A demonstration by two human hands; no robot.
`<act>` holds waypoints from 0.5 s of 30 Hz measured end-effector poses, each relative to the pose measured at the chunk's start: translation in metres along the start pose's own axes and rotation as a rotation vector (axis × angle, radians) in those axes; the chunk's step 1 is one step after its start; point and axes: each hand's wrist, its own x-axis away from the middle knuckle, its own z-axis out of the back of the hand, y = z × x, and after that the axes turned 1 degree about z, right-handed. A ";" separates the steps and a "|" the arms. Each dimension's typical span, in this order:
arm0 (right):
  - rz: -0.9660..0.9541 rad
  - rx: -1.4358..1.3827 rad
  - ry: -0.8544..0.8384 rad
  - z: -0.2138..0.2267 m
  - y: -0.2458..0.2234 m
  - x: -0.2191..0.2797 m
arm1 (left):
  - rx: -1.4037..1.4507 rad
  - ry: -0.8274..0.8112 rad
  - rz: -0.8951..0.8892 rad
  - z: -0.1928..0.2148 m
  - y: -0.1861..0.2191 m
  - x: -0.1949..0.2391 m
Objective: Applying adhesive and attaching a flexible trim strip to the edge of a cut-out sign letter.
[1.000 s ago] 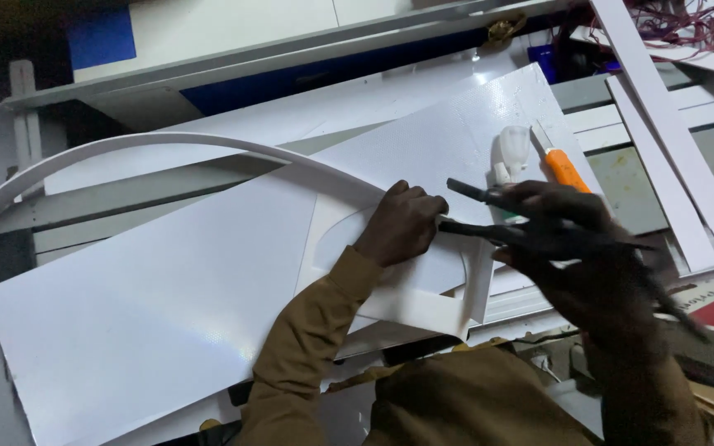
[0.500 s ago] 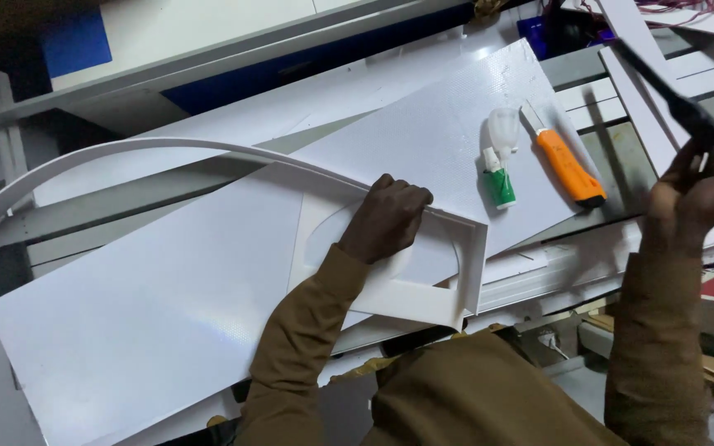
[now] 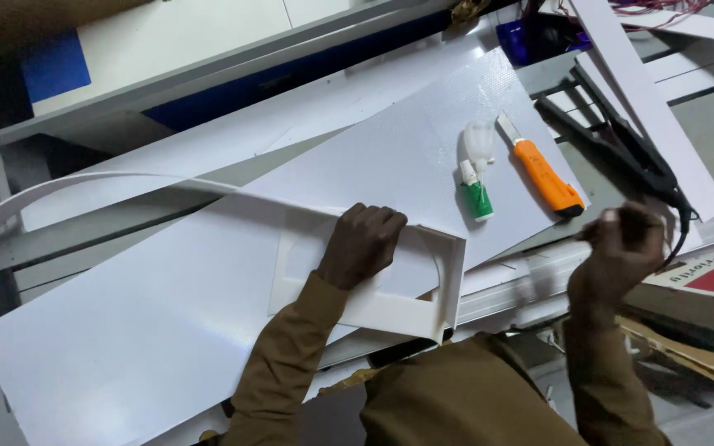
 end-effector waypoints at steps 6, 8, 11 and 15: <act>0.282 0.226 -0.917 -0.063 -0.034 0.042 | -0.013 -0.267 0.058 -0.021 0.002 -0.003; 0.306 0.280 -0.901 -0.064 -0.039 0.049 | -0.017 -0.248 0.048 -0.020 0.014 -0.008; 0.278 0.314 -0.891 -0.064 -0.034 0.055 | -0.031 -0.216 0.053 -0.025 0.024 -0.012; 0.077 0.292 -0.840 -0.053 -0.020 0.079 | -0.024 -0.200 0.059 -0.028 0.049 -0.018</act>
